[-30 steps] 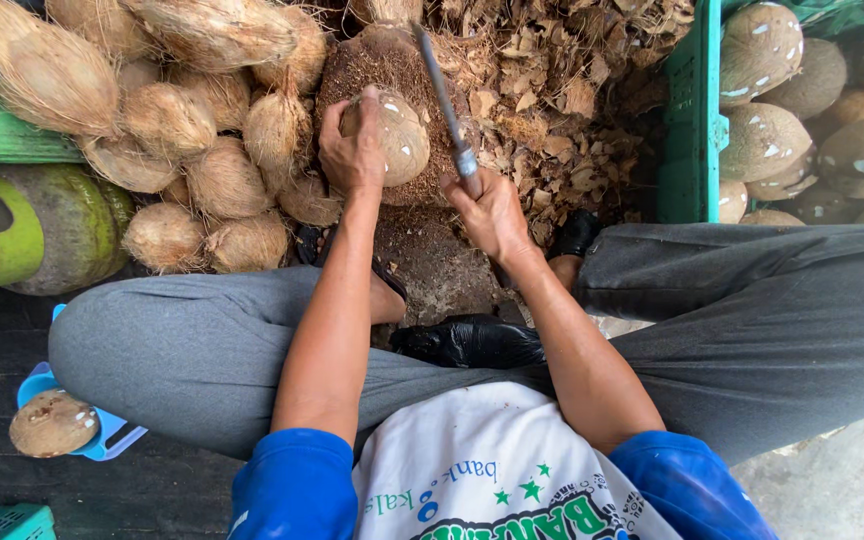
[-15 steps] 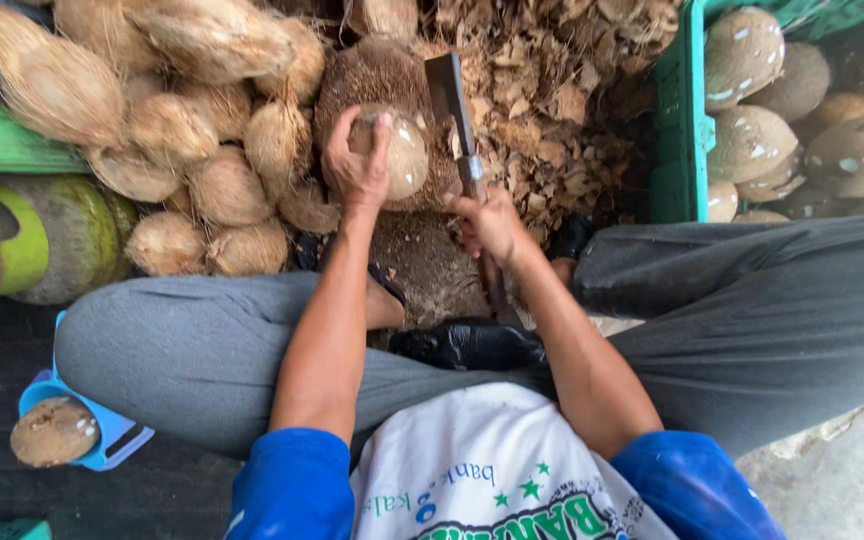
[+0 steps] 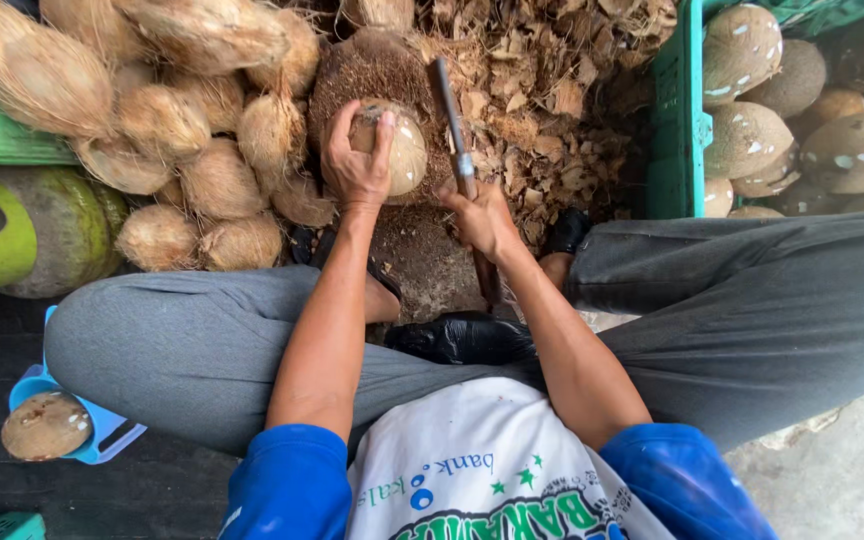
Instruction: The person sits on the ground and uses a machete to chop the fibrous husk off coconuts, rotating each coconut against a wooden block to trim the husk. Trimmed coconuts are placed into a green plastic crate beside them.
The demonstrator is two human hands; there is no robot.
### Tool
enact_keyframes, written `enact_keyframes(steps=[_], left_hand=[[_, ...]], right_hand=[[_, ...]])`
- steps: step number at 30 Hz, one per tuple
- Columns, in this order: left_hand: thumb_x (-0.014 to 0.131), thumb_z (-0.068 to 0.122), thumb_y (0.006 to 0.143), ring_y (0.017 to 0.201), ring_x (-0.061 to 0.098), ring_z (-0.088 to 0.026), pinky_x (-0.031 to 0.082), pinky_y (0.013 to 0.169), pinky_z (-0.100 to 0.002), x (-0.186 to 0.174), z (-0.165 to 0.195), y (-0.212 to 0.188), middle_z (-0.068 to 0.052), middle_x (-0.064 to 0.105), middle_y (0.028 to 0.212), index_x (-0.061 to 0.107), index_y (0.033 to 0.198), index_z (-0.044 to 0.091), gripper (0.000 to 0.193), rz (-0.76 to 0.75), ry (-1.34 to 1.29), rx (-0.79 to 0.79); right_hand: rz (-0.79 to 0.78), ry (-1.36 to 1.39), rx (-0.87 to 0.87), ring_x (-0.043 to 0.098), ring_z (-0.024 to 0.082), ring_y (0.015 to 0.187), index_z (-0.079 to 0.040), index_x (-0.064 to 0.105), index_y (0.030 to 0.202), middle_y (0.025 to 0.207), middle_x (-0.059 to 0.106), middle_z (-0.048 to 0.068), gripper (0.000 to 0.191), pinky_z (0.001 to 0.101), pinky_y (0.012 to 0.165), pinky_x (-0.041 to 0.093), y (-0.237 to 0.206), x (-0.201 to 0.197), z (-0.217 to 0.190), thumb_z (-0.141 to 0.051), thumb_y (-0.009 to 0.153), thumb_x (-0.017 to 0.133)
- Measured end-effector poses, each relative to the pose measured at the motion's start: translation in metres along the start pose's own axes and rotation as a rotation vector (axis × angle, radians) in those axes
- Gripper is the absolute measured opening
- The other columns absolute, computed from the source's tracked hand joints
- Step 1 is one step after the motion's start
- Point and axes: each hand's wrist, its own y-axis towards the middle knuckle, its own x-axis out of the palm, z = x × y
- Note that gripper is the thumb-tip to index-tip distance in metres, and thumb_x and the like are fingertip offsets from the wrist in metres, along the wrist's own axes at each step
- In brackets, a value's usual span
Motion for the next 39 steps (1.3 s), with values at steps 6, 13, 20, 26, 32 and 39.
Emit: enact_keyframes(steps=[6, 13, 20, 26, 32, 39], left_hand=[[0.063, 0.065, 0.093, 0.106, 0.069, -0.025, 0.058, 0.086, -0.046, -0.002, -0.004, -0.007, -0.008, 0.072, 0.116, 0.069, 0.123, 0.018, 0.055, -0.044, 0.000, -0.104], [0.063, 0.066, 0.091, 0.107, 0.070, -0.024, 0.059, 0.089, -0.045, 0.000, -0.004, 0.001, -0.008, 0.073, 0.117, 0.070, 0.122, 0.018, 0.057, -0.041, -0.039, -0.136], [0.065, 0.064, 0.096, 0.115, 0.068, -0.028, 0.055, 0.098, -0.047, 0.000, -0.004, -0.005, -0.011, 0.071, 0.125, 0.069, 0.126, 0.016, 0.057, -0.004, 0.055, -0.056], [0.063, 0.066, 0.091, 0.112, 0.069, -0.026, 0.057, 0.093, -0.045, 0.001, 0.000, -0.005, -0.009, 0.072, 0.121, 0.069, 0.124, 0.017, 0.060, -0.079, 0.017, -0.193], [0.065, 0.067, 0.093, 0.115, 0.068, -0.028, 0.055, 0.095, -0.047, 0.002, -0.004, -0.006, -0.010, 0.071, 0.124, 0.068, 0.128, 0.016, 0.062, -0.023, 0.079, -0.083], [0.068, 0.064, 0.093, 0.115, 0.067, -0.031, 0.055, 0.095, -0.047, 0.003, -0.001, -0.007, -0.010, 0.072, 0.126, 0.069, 0.127, 0.015, 0.060, -0.027, 0.126, -0.010]], right_hand=[[0.053, 0.091, -0.390, 0.047, 0.013, 0.045, -0.005, 0.058, 0.079, 0.059, 0.054, 0.001, 0.032, 0.0292, 0.041, 0.041, 0.011, 0.003, 0.020, -0.024, 0.102, 0.069], [-0.005, -0.117, 0.071, 0.041, 0.015, 0.040, -0.010, 0.067, 0.087, 0.056, 0.057, 0.000, 0.021, 0.0352, 0.035, 0.033, 0.019, 0.007, 0.025, -0.030, 0.094, 0.072], [0.143, -0.102, -0.352, 0.047, 0.011, 0.045, -0.006, 0.054, 0.074, 0.059, 0.053, 0.000, 0.040, 0.0326, 0.040, 0.042, 0.008, 0.008, 0.011, -0.030, 0.103, 0.065], [-0.003, -0.259, 0.184, 0.047, 0.013, 0.041, -0.012, 0.057, 0.079, 0.058, 0.054, 0.001, 0.022, 0.0336, 0.037, 0.044, 0.003, 0.008, 0.009, -0.024, 0.095, 0.065], [0.061, -0.054, -0.146, 0.046, 0.011, 0.043, -0.011, 0.059, 0.081, 0.059, 0.053, 0.000, 0.020, 0.0302, 0.039, 0.043, -0.002, 0.003, 0.003, -0.023, 0.098, 0.062], [-0.014, -0.156, -0.047, 0.049, 0.015, 0.042, -0.004, 0.060, 0.071, 0.055, 0.055, 0.004, 0.033, 0.0328, 0.040, 0.043, -0.002, 0.011, 0.013, -0.022, 0.098, 0.064]])
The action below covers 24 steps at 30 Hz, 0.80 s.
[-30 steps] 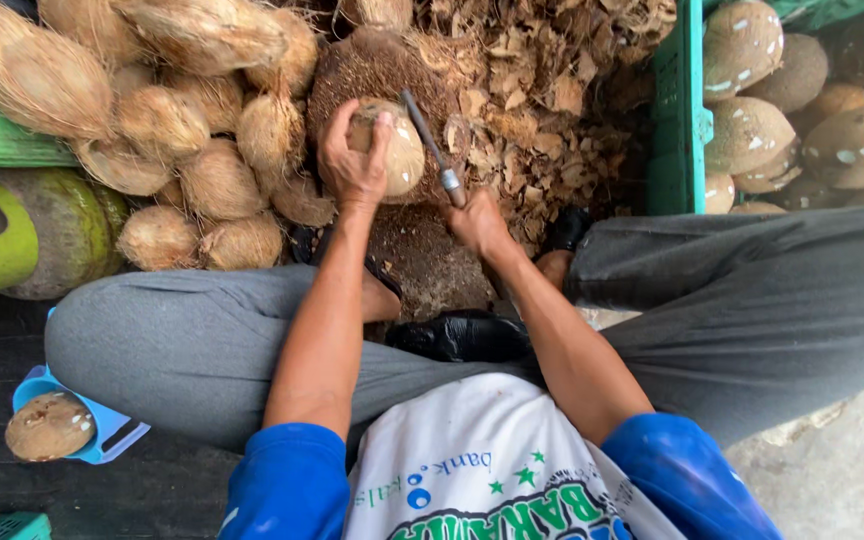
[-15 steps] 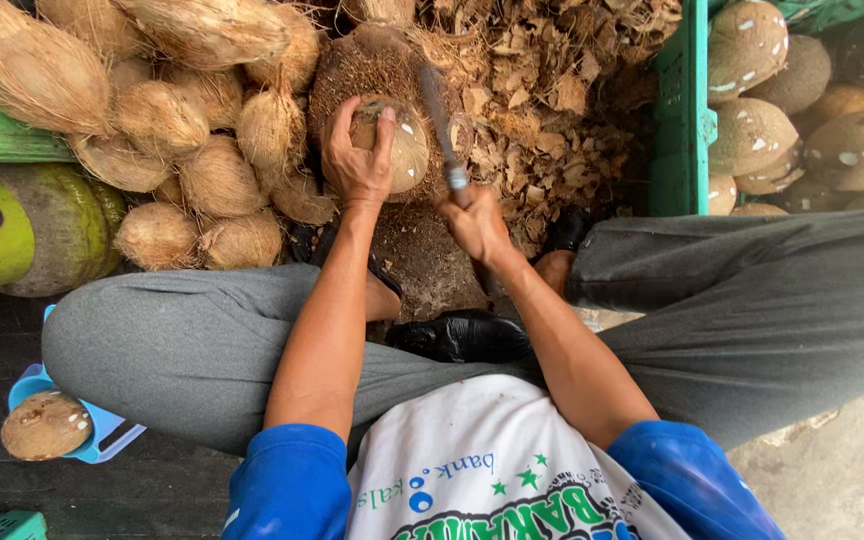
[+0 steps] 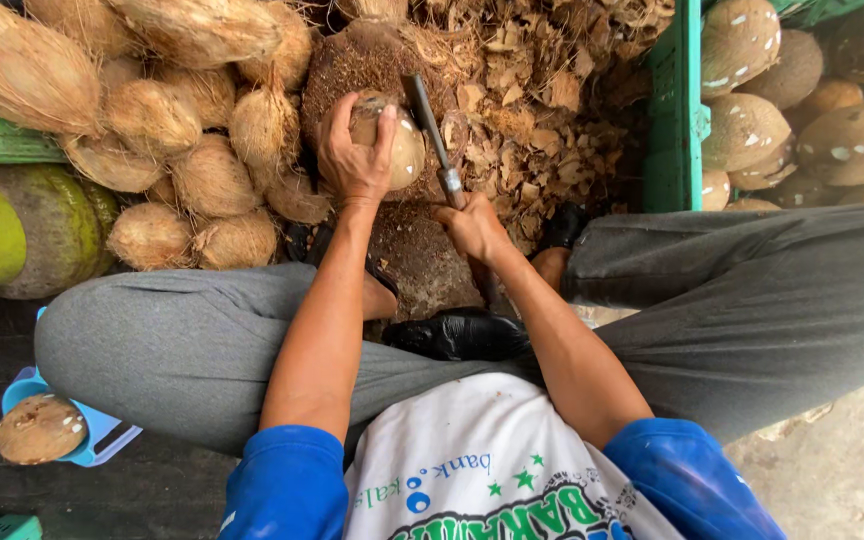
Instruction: The person sits on the ground and uses a machete to chop the fibrous husk off coconuts, rotating each coconut against a wooden block to trim the husk. Trimmed coconuts are placed into a green plastic crate beside them.
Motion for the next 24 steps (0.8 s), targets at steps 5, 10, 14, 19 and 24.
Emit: enact_keyframes(steps=[5, 10, 14, 19, 24], left_hand=[[0.066, 0.063, 0.093, 0.114, 0.068, -0.029, 0.054, 0.095, -0.047, -0.001, 0.000, 0.002, -0.010, 0.071, 0.125, 0.068, 0.129, 0.015, 0.059, -0.021, -0.065, -0.046], [0.066, 0.062, 0.095, 0.115, 0.067, -0.029, 0.055, 0.097, -0.048, -0.004, -0.002, 0.000, -0.010, 0.072, 0.125, 0.069, 0.127, 0.016, 0.056, -0.045, -0.111, -0.008], [0.063, 0.064, 0.093, 0.110, 0.066, -0.028, 0.054, 0.090, -0.048, -0.007, -0.002, 0.001, -0.008, 0.072, 0.120, 0.070, 0.126, 0.019, 0.057, -0.091, -0.051, -0.035], [0.065, 0.067, 0.092, 0.107, 0.069, -0.025, 0.057, 0.089, -0.045, -0.006, -0.007, 0.012, -0.007, 0.073, 0.118, 0.070, 0.125, 0.017, 0.060, -0.113, -0.098, 0.013], [0.062, 0.064, 0.091, 0.103, 0.068, -0.025, 0.056, 0.088, -0.043, -0.009, -0.011, 0.011, -0.007, 0.075, 0.115, 0.071, 0.124, 0.016, 0.058, -0.126, -0.099, -0.010]], right_hand=[[-0.069, 0.012, 0.115, 0.046, 0.014, 0.040, -0.006, 0.064, 0.079, 0.055, 0.055, 0.003, 0.027, 0.0331, 0.037, 0.039, -0.004, -0.009, -0.017, -0.025, 0.099, 0.067], [-0.140, 0.241, 0.171, 0.045, 0.013, 0.038, -0.003, 0.066, 0.081, 0.054, 0.053, 0.002, 0.019, 0.0310, 0.034, 0.038, -0.015, -0.015, -0.036, -0.013, 0.097, 0.067], [-0.205, 0.410, 0.339, 0.040, 0.010, 0.036, -0.010, 0.055, 0.082, 0.053, 0.048, -0.002, 0.020, 0.0300, 0.033, 0.035, -0.021, -0.026, -0.048, -0.014, 0.096, 0.068], [-0.100, 0.419, 0.058, 0.042, 0.010, 0.037, -0.008, 0.055, 0.078, 0.050, 0.045, -0.004, 0.025, 0.0291, 0.034, 0.035, -0.022, -0.038, -0.047, -0.017, 0.097, 0.069], [-0.003, 0.459, -0.206, 0.045, 0.012, 0.039, -0.007, 0.052, 0.072, 0.054, 0.052, -0.001, 0.035, 0.0296, 0.037, 0.040, -0.007, -0.020, -0.023, -0.016, 0.101, 0.068]])
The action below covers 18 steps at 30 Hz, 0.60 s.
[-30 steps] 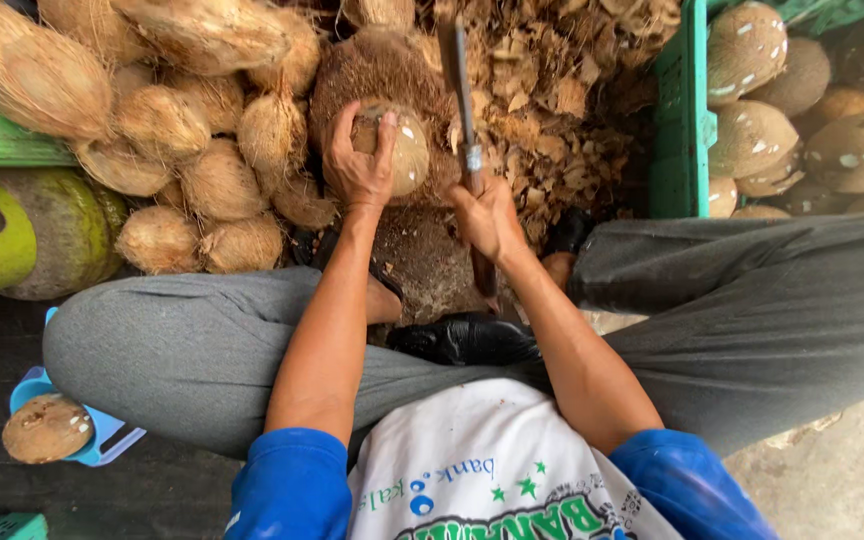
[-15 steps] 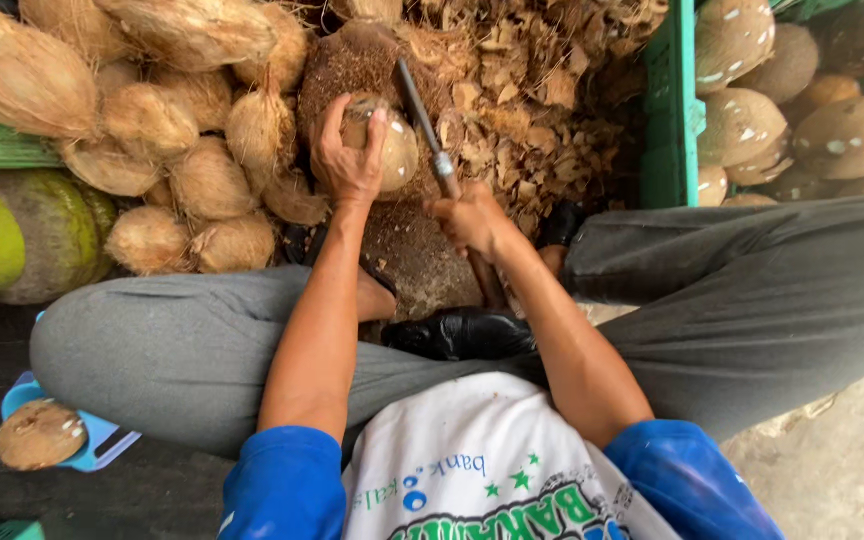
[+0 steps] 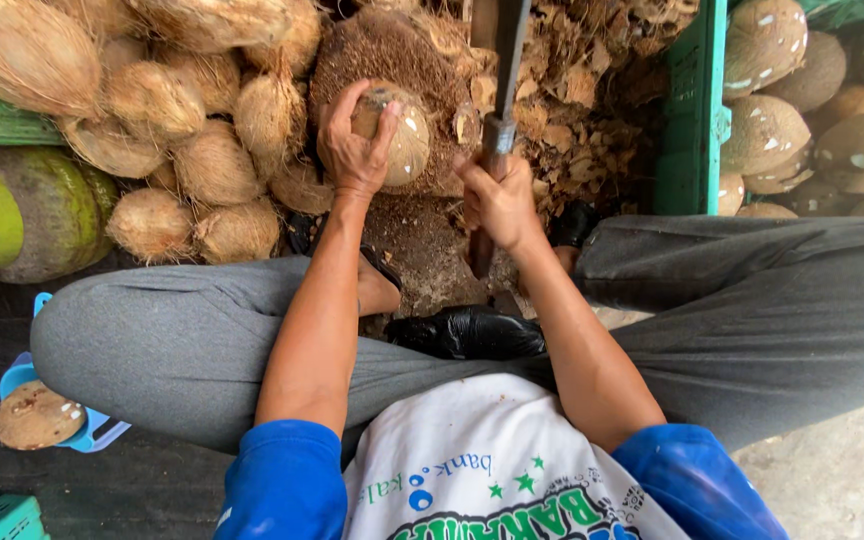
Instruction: The person sits on the ground and uses a machete to chop the fibrous husk off coconuts, rotating each coconut against a wooden block to trim the husk. Trimmed coconuts are placed into a green plastic crate beside them.
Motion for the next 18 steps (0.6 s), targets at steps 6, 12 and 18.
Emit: enact_keyframes(steps=[6, 12, 18], left_hand=[[0.064, 0.062, 0.093, 0.109, 0.070, -0.023, 0.053, 0.100, -0.043, -0.001, 0.002, 0.000, -0.007, 0.076, 0.116, 0.073, 0.123, 0.017, 0.055, -0.047, -0.090, 0.045], [0.077, 0.055, 0.089, 0.109, 0.066, -0.029, 0.054, 0.095, -0.043, -0.004, 0.006, -0.004, -0.012, 0.072, 0.118, 0.071, 0.124, 0.009, 0.059, 0.044, -0.041, 0.004], [0.074, 0.053, 0.088, 0.108, 0.066, -0.029, 0.053, 0.096, -0.043, -0.005, 0.008, -0.002, -0.009, 0.074, 0.118, 0.073, 0.122, 0.009, 0.055, 0.016, -0.038, -0.018]], right_hand=[[-0.002, -0.218, 0.411, 0.044, 0.012, 0.037, -0.010, 0.052, 0.076, 0.054, 0.051, -0.001, 0.028, 0.0306, 0.033, 0.040, -0.003, 0.011, 0.033, -0.018, 0.097, 0.067], [0.004, -0.086, -0.015, 0.046, 0.012, 0.041, -0.007, 0.056, 0.078, 0.059, 0.055, 0.000, 0.028, 0.0297, 0.037, 0.041, 0.007, 0.004, 0.036, -0.018, 0.101, 0.067], [-0.023, -0.285, 0.376, 0.047, 0.014, 0.036, -0.005, 0.056, 0.082, 0.054, 0.054, 0.002, 0.024, 0.0320, 0.034, 0.042, 0.000, 0.013, 0.040, -0.020, 0.098, 0.065]])
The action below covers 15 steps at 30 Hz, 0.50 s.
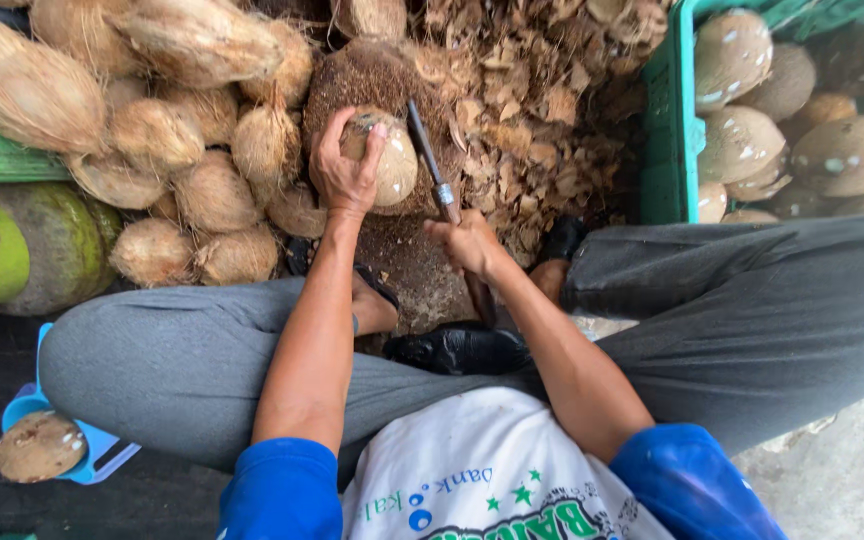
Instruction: The person sits on the ground and uses a machete to chop the fibrous husk off coconuts, rotating each coconut against a wooden block to trim the husk. Trimmed coconuts are placed into a green plastic crate beside them.
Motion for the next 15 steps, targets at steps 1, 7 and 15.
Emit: enact_keyframes(steps=[1, 7, 15], left_hand=[[0.073, 0.054, 0.089, 0.107, 0.066, -0.029, 0.053, 0.095, -0.045, 0.001, -0.001, 0.003, -0.009, 0.074, 0.119, 0.072, 0.121, 0.011, 0.054, 0.019, 0.004, 0.012], [0.071, 0.060, 0.089, 0.117, 0.065, -0.030, 0.052, 0.099, -0.048, 0.002, -0.007, -0.001, -0.012, 0.068, 0.124, 0.063, 0.127, 0.015, 0.060, 0.024, 0.002, -0.061], [0.085, 0.065, 0.064, 0.126, 0.055, -0.046, 0.048, 0.105, -0.058, 0.011, 0.023, -0.032, -0.019, 0.045, 0.144, 0.036, 0.147, 0.014, 0.109, 0.163, 0.377, 0.176]], right_hand=[[-0.007, 0.013, -0.022, 0.048, 0.013, 0.036, -0.006, 0.054, 0.082, 0.054, 0.054, 0.002, 0.027, 0.0316, 0.034, 0.043, -0.002, -0.002, -0.004, -0.023, 0.098, 0.067], [0.111, 0.164, -0.321, 0.048, 0.012, 0.043, -0.003, 0.060, 0.089, 0.058, 0.051, 0.000, 0.017, 0.0322, 0.039, 0.042, 0.000, -0.017, -0.031, -0.017, 0.095, 0.067], [0.159, 0.132, -0.199, 0.047, 0.013, 0.041, -0.005, 0.056, 0.091, 0.057, 0.050, -0.001, 0.026, 0.0319, 0.038, 0.040, 0.002, -0.018, -0.024, -0.025, 0.095, 0.071]])
